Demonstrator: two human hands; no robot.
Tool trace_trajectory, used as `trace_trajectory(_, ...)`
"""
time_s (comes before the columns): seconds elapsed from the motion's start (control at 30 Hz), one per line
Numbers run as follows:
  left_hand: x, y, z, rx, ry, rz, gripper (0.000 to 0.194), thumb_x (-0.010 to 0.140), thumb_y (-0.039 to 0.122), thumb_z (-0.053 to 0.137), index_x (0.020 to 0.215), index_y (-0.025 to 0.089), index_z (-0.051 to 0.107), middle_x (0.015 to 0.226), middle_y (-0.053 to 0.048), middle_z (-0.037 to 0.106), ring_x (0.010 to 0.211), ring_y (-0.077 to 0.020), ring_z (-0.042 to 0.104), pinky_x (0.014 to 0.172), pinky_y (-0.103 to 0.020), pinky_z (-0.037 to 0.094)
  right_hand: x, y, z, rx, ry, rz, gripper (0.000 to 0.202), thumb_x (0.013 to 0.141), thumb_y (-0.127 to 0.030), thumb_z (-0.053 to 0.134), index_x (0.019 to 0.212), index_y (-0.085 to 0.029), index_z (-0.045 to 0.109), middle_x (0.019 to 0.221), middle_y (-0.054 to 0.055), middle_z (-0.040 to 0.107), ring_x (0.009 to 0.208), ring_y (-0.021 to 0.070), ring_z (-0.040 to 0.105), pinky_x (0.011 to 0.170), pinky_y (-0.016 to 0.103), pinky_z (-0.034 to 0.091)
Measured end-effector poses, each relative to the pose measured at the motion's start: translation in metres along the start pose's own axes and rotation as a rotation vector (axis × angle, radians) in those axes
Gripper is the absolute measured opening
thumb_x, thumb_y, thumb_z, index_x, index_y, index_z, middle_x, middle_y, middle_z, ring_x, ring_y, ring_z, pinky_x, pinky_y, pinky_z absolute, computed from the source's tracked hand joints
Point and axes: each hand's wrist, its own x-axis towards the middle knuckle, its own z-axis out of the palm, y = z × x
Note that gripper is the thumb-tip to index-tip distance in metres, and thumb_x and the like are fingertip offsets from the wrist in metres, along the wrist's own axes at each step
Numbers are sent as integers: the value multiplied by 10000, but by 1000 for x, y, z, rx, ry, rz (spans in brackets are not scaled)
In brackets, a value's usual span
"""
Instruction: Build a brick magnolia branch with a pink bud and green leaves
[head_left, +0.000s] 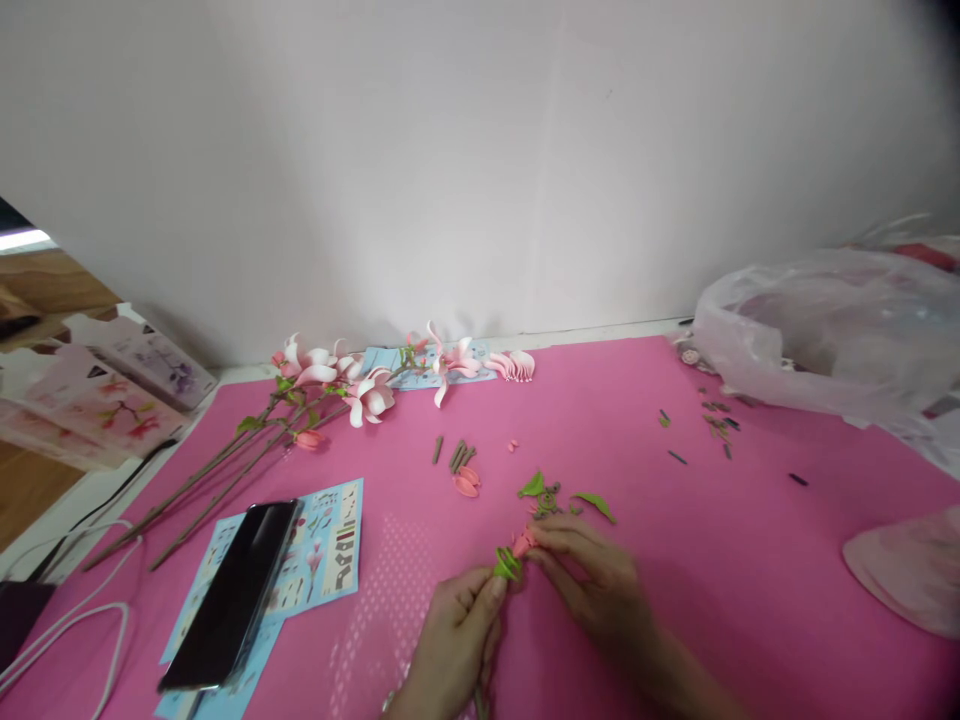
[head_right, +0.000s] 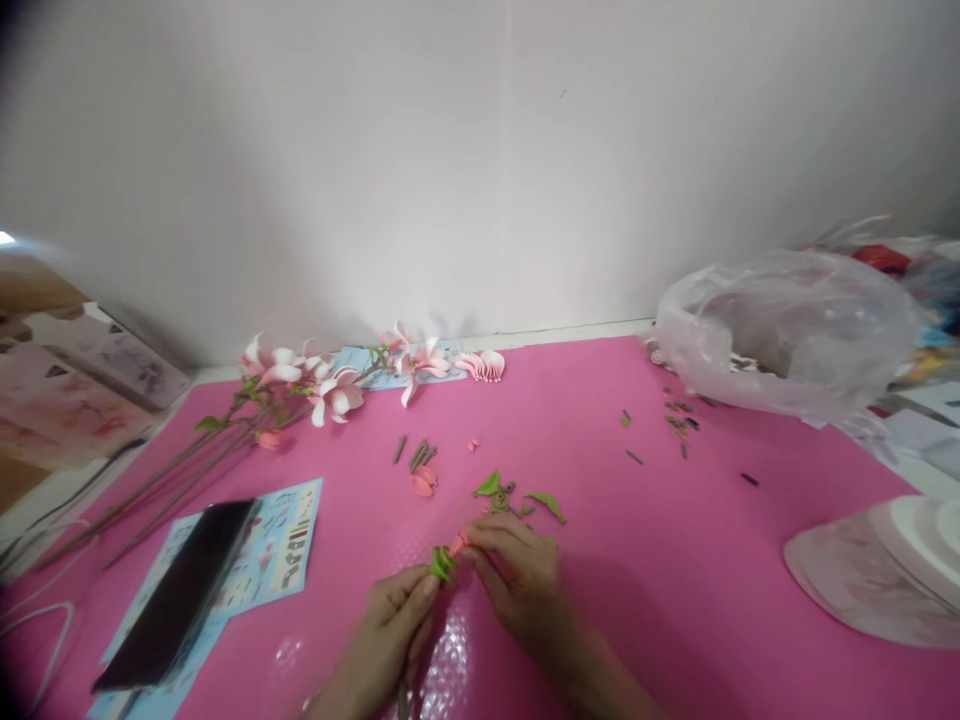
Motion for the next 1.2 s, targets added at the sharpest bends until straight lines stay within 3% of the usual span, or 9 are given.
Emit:
trace_trajectory(0.6,-2,6,1,-15,-5,5,395,809,529,533,676,157,537,343,112,326,300,-45,223,325,-196,131,-1,-2,-3,68,14,9,197,799,-79,605,912,-216,689,870,63,714,838,180,670,758,292,546)
trace_trajectory(0.77,-3,8,1,15,-26,12,394,819,523,519,658,163,520,347,108,334,298,-48,240,321,-195,147,6,-5,-12,237,-86,225,133,832,-161,600,829,-216,721,867,69,700,857,198,650,775,334,523)
trace_trajectory(0.93,-3,10,0,53,-38,12,399,805,529,532,639,167,504,354,110,325,317,-50,239,335,-193,140,8,1,-18,585,-186,467,43,787,-240,683,795,-202,700,831,50,674,814,183,642,737,311,525)
trace_trajectory(1.07,-3,9,-3,86,-80,3,403,814,533,515,701,148,548,356,117,302,320,-51,221,338,-197,131,6,8,-21,743,-243,646,234,727,-284,743,940,-208,685,837,33,683,762,167,651,693,295,535)
trace_trajectory(1.2,-4,8,-5,98,-120,12,391,827,506,517,743,129,578,372,115,300,332,-51,216,348,-203,126,6,12,-25,747,-341,653,214,721,-287,747,919,-219,703,849,25,697,779,163,648,707,290,530)
